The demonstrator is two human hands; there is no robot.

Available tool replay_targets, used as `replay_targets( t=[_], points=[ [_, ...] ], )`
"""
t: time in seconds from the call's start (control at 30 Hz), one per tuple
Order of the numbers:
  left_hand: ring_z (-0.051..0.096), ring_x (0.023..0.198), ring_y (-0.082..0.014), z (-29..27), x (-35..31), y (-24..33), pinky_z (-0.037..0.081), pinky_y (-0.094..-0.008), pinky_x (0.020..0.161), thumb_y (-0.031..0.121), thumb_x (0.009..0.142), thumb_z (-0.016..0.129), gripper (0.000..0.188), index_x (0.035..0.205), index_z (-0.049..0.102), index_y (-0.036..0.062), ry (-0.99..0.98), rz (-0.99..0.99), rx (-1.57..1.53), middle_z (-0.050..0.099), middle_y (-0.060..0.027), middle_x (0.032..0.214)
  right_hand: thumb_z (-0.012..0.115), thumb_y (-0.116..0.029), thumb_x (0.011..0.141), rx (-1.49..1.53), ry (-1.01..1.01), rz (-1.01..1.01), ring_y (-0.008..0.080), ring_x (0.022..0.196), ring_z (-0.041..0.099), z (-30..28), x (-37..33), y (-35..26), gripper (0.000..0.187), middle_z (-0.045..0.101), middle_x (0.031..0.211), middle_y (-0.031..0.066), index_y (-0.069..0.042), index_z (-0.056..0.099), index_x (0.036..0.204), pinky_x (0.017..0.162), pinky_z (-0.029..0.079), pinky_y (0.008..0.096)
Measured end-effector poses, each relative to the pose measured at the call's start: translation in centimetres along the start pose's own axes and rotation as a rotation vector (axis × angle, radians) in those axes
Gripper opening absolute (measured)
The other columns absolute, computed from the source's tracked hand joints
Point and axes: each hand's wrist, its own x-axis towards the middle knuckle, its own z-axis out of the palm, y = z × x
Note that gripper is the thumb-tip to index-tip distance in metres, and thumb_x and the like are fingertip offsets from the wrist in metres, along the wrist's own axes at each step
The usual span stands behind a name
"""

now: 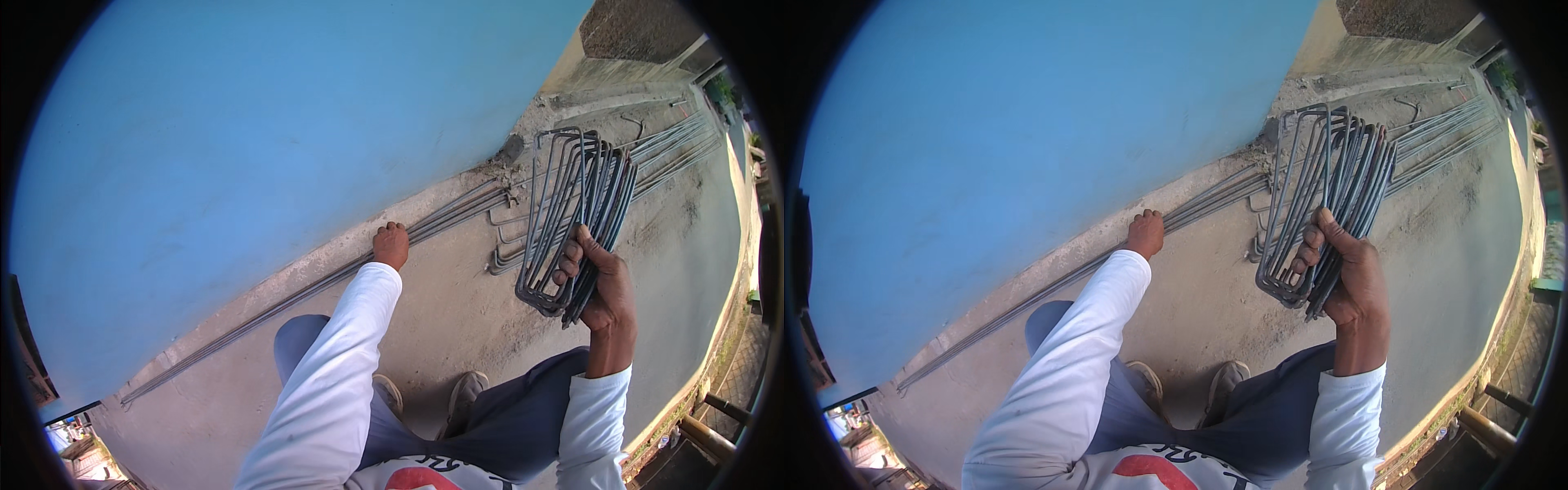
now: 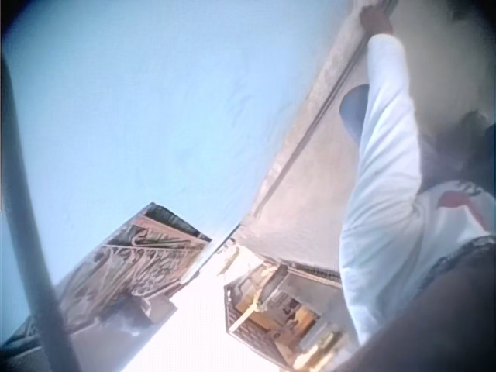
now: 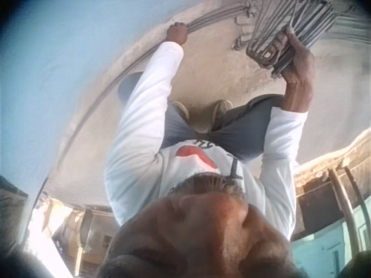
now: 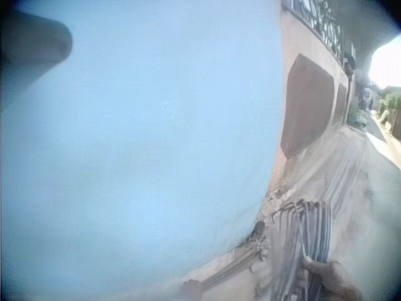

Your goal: The person picks up a bundle of metal stirrups from the ground and walks along a narrow street. They separate the stirrups into smaller groups and carry them to a different location, placing them on the ground near a wall.

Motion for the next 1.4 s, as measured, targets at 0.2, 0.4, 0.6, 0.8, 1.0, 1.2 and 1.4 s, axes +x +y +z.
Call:
replay_targets(
  t=[0.2,0.4,0.6,0.8,1.0,1.2,1.4],
  points=[
    [0.067,0.107,-0.0324,-0.3,-1.3,-0.3,0.057,-0.0409,0.088,0.006,0.089,0.064,0.027,0.116,0.065,0.0005,0.043,0.058,-0.022,0.065,-0.0190,0.116,0.047,-0.016,0.107,-0.020,0.048,-0.147,0.0131,0.064,0.053,-1.0,0.7,-1.3,0.018,0.055,0.076,0.0030,-0.002,0.058,0.104,0.061,0.052,0.0307],
    [0.061,0.116,-0.0342,-1.9,-0.5,3.5,0.053,-0.0437,0.097,0.005,0.089,0.064,0.031,0.118,0.063,-0.0031,0.057,0.153,-0.118,0.062,-0.0191,0.123,0.042,-0.016,0.109,0.125,0.033,-0.138,0.0131,0.067,0.052,-1.0,-0.1,-1.5,0.018,0.052,0.078,0.0020,-0.004,0.055,0.105,0.062,0.052,0.0315],
    [0.064,0.114,-0.0328,-1.6,2.2,2.9,0.053,-0.0435,0.098,0.006,0.084,0.071,0.030,0.113,0.068,-0.0031,-0.031,0.149,-0.136,0.067,-0.0197,0.120,0.042,-0.015,0.109,0.164,-0.057,-0.061,0.0142,0.066,0.051,-0.3,-1.0,-1.0,0.017,0.051,0.077,0.0026,-0.004,0.055,0.105,0.063,0.051,0.0324],
    [0.068,0.109,-0.0314,-2.9,1.9,5.0,0.054,-0.0394,0.094,0.010,0.077,0.078,0.032,0.108,0.073,0.0015,-0.095,0.144,-0.123,0.071,-0.0205,0.114,0.042,-0.014,0.108,0.109,-0.025,-0.045,0.0143,0.065,0.050,-1.1,-1.9,-0.7,0.018,0.052,0.077,0.0027,-0.002,0.056,0.104,0.063,0.051,0.0325],
    [0.071,0.102,-0.0343,-0.6,2.3,4.6,0.054,-0.0422,0.090,0.005,0.079,0.070,0.018,0.096,0.076,0.0024,0.079,0.110,-0.138,0.074,-0.0193,0.104,0.042,-0.015,0.109,0.088,-0.051,-0.049,0.0143,0.065,0.051,-0.7,-2.5,-0.4,0.019,0.053,0.077,0.0029,-0.003,0.056,0.103,0.063,0.052,0.0326],
    [0.070,0.103,-0.0362,-1.6,1.8,5.2,0.053,-0.0453,0.090,0.006,0.080,0.065,0.020,0.097,0.075,0.0026,0.061,0.033,-0.272,0.073,-0.0220,0.105,0.042,-0.015,0.108,0.086,-0.042,-0.052,0.0140,0.066,0.052,-1.2,-2.9,-0.2,0.018,0.053,0.077,0.0029,-0.004,0.056,0.102,0.062,0.052,0.0326],
    [0.068,0.108,-0.0371,-3.6,0.8,6.5,0.051,-0.0458,0.096,0.007,0.083,0.060,0.028,0.107,0.073,0.0011,-0.051,0.037,-0.295,0.071,-0.0231,0.112,0.044,-0.016,0.108,0.121,-0.050,-0.066,0.0127,0.066,0.052,-2.3,-2.5,-0.3,0.016,0.054,0.079,0.0019,-0.006,0.056,0.104,0.063,0.051,0.0312]
  ],
)
